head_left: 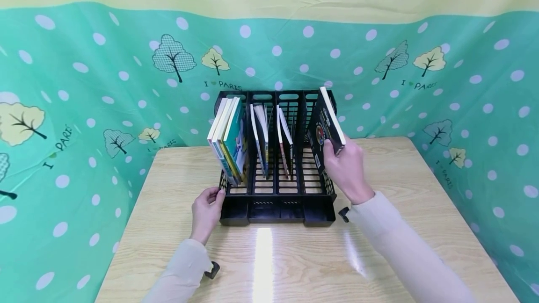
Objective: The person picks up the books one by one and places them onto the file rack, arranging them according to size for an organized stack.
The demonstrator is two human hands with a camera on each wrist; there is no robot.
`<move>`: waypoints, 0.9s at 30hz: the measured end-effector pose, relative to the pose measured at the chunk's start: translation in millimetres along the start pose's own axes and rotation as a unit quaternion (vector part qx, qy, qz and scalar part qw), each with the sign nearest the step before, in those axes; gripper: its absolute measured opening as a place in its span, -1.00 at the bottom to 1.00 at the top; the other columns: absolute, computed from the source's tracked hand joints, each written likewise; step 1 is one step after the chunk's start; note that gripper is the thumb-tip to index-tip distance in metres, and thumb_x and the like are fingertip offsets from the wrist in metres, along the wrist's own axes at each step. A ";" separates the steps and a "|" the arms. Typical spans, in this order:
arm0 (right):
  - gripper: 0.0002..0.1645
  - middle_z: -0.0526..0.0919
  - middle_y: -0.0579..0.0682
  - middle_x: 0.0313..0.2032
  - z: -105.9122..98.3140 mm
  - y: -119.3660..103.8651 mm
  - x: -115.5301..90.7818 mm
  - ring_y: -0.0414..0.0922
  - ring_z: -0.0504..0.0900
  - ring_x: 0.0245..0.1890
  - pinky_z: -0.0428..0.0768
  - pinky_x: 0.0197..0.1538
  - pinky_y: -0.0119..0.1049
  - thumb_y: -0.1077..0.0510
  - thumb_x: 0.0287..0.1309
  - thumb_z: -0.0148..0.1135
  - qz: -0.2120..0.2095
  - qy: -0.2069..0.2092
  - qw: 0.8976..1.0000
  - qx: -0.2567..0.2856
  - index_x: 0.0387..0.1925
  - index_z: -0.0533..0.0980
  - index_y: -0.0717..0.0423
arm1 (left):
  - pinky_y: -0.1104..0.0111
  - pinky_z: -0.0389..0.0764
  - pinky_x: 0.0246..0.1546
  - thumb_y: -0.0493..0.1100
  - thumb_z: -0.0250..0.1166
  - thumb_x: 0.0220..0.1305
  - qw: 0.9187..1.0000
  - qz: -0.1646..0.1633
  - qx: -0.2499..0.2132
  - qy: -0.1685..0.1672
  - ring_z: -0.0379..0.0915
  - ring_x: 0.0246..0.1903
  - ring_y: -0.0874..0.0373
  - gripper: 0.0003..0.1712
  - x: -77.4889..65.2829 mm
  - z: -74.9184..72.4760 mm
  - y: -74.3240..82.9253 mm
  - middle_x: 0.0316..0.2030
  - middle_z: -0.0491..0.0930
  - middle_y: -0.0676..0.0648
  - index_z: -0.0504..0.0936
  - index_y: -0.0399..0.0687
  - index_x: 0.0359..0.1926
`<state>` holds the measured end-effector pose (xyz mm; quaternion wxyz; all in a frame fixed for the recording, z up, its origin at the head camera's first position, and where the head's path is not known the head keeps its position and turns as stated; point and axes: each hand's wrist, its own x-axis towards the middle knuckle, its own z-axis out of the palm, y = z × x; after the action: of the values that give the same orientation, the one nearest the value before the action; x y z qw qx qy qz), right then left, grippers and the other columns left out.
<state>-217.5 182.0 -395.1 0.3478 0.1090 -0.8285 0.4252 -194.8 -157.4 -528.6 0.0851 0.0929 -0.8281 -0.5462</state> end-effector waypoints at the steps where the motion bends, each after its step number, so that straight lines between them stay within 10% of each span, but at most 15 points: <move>1: -0.62 0.66 0.29 -0.14 2.5 0.8 1.8 -0.04 0.64 -0.49 0.55 -0.57 -0.47 0.34 0.19 0.11 0.002 -0.004 1.000 -0.001 0.06 0.50 0.36 | 0.11 0.61 -0.07 -0.10 0.24 0.31 1.000 -0.001 -0.001 0.000 0.58 -0.07 -0.07 -0.65 0.0 0.0 -0.2 -0.12 0.64 -0.25 0.59 -0.29 -0.03; 8: -0.80 0.56 0.12 -0.59 18.2 12.6 13.6 -0.17 0.26 -0.84 0.21 -0.83 -0.38 0.28 0.23 0.07 0.032 -0.013 0.999 -0.021 -0.23 0.55 0.35 | 0.12 0.63 -0.10 -0.10 0.24 0.31 1.000 0.002 -0.004 0.005 0.60 -0.10 -0.08 -0.66 -1.0 0.2 0.1 -0.14 0.65 -0.25 0.60 -0.28 -0.05; 27: -0.81 0.42 0.03 -0.66 50.5 36.3 20.1 -0.08 0.30 -0.80 0.34 -0.76 -0.26 0.20 0.31 -0.01 0.121 -0.076 0.987 -0.072 -0.27 0.49 0.24 | 0.12 0.62 -0.08 -0.11 0.22 0.33 1.000 0.006 0.008 0.007 0.60 -0.10 -0.07 -0.65 -0.1 1.4 -1.7 -0.14 0.65 -0.25 0.60 -0.30 -0.02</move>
<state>-274.0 167.1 -424.5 0.2363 0.0148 -0.8881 0.3940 -194.9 -156.9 -530.7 0.0937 0.0925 -0.8324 -0.5383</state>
